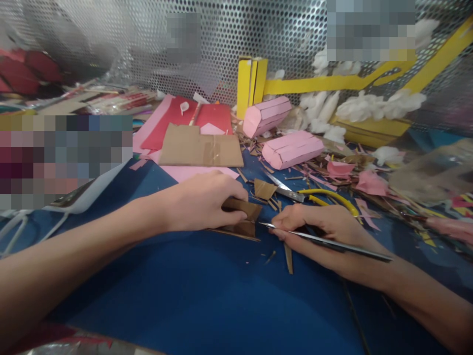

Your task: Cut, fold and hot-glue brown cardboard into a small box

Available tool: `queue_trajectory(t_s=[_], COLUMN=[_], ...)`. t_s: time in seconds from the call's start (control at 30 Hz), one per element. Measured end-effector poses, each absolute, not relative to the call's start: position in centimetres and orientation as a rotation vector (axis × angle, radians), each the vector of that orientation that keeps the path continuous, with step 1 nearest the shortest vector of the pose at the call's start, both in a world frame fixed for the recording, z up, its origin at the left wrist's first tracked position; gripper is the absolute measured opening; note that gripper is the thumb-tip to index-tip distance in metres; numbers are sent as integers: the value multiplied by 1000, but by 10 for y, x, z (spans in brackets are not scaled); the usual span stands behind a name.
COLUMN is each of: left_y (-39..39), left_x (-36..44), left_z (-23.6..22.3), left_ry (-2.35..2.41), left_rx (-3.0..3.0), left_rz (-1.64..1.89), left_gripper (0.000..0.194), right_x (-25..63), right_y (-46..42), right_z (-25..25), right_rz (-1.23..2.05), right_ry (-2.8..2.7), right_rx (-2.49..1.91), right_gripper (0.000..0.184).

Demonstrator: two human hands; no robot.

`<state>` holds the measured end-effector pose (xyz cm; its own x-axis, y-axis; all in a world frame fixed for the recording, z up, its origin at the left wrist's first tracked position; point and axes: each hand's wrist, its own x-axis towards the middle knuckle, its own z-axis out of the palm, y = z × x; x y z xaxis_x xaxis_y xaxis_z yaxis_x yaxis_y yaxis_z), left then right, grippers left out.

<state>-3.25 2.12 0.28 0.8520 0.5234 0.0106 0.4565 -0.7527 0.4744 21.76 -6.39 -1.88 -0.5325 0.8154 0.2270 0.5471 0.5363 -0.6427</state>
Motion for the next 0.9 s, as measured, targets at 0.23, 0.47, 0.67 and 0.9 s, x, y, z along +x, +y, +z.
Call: queue_trajectory(t_s=[0.23,0.47,0.67,0.9], left_y=[21,21,21,21], left_x=[-32,-33,-33,-32], left_z=[3,3,4,3], left_ry=[701,710,714,709], left_rx=[2560,2564,2568,2568], left_rz=[192,205,192,191], left_gripper=[13,11,11,10], right_x=[216,214,217,217], right_y=[-65,-66,-65,-63], right_z=[-18,-17,-20,-24], right_rz=[754,630,589,594], right_ry=[-2265,-2233,-2268,-2238], right_rx=[-1022,-1074,-1091,-1128], right_gripper=[16,14,14,11])
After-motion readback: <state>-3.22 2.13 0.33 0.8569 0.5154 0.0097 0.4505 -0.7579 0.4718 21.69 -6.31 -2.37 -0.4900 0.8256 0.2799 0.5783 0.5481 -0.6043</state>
